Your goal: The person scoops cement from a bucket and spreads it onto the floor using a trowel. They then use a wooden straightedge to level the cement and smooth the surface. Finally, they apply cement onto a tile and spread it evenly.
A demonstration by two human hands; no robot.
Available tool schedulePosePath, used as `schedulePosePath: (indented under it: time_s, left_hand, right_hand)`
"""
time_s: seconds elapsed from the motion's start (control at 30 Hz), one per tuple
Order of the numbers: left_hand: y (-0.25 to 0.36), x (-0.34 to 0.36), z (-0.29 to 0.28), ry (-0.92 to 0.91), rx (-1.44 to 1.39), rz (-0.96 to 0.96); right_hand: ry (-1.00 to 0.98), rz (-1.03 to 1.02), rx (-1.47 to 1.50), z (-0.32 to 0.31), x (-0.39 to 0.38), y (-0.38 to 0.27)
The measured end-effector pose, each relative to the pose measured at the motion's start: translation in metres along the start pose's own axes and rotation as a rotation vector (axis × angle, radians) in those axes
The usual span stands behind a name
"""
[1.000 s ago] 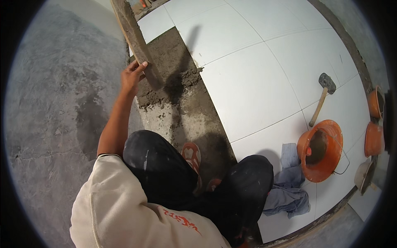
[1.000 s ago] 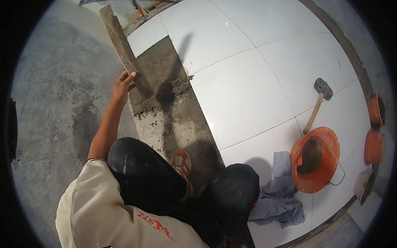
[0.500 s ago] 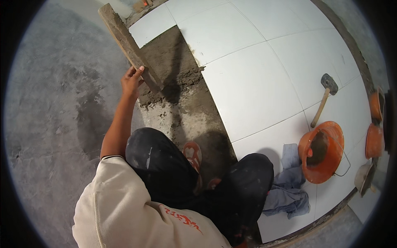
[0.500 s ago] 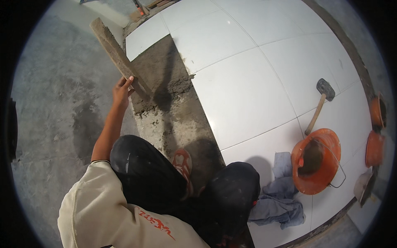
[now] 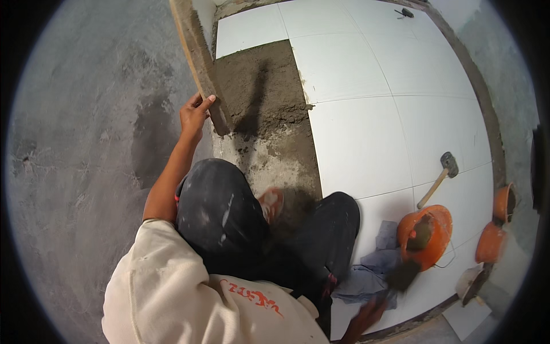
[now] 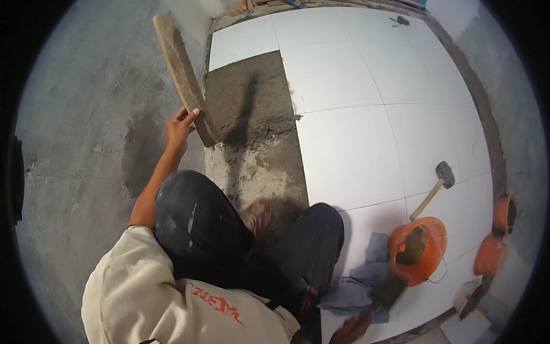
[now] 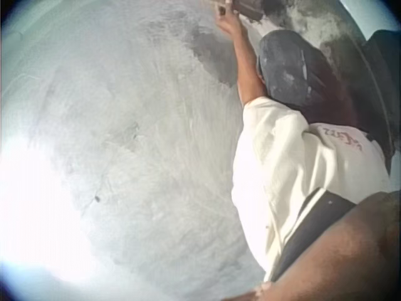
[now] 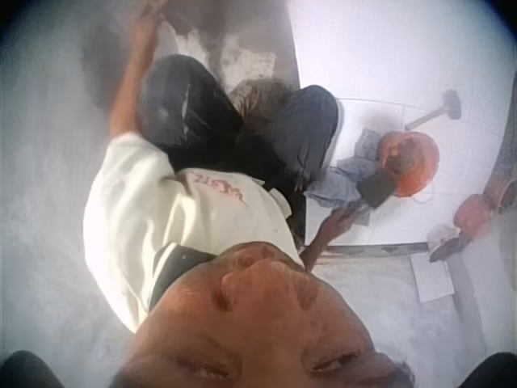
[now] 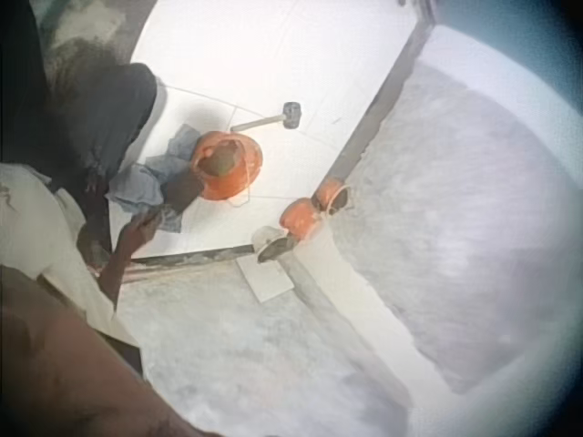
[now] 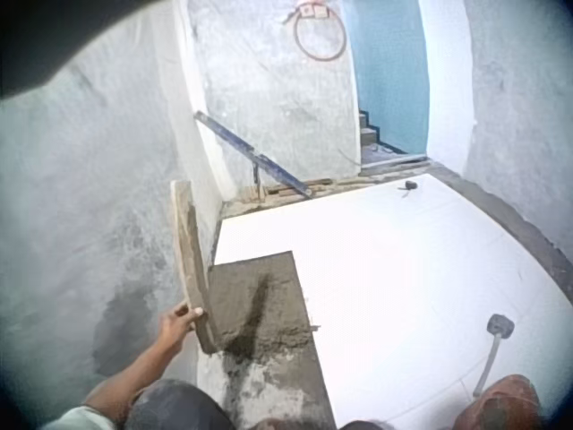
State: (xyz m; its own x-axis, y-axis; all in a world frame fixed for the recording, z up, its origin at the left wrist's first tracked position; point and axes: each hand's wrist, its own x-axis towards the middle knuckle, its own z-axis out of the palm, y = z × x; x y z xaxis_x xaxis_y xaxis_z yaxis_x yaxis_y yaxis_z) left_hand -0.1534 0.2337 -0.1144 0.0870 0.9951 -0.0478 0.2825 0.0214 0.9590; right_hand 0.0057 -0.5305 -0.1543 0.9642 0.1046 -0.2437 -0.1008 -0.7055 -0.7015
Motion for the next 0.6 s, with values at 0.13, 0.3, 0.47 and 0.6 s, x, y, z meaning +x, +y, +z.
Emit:
schedulePosePath:
  time_s: [0.13,0.3,0.47,0.6]
  left_hand:
    - [-0.011,0.003,-0.017,-0.048,0.045,0.01]
    - [-0.043,-0.008,-0.02,0.0,0.055,0.081]
    - [-0.085,-0.018,0.0,0.046,0.18,0.091]
    - [-0.113,-0.04,-0.005,0.152,0.081,-0.033]
  right_hand:
    - [-0.286,-0.395,-0.21,0.105,0.135,-0.249]
    - [-0.708,-0.218,-0.058,0.29,0.213,-0.374]
    - [-0.715,-0.102,-0.132,0.405,0.268,-0.349]
    - [-0.699,-0.1,-0.226,0.437,0.262,-0.337]
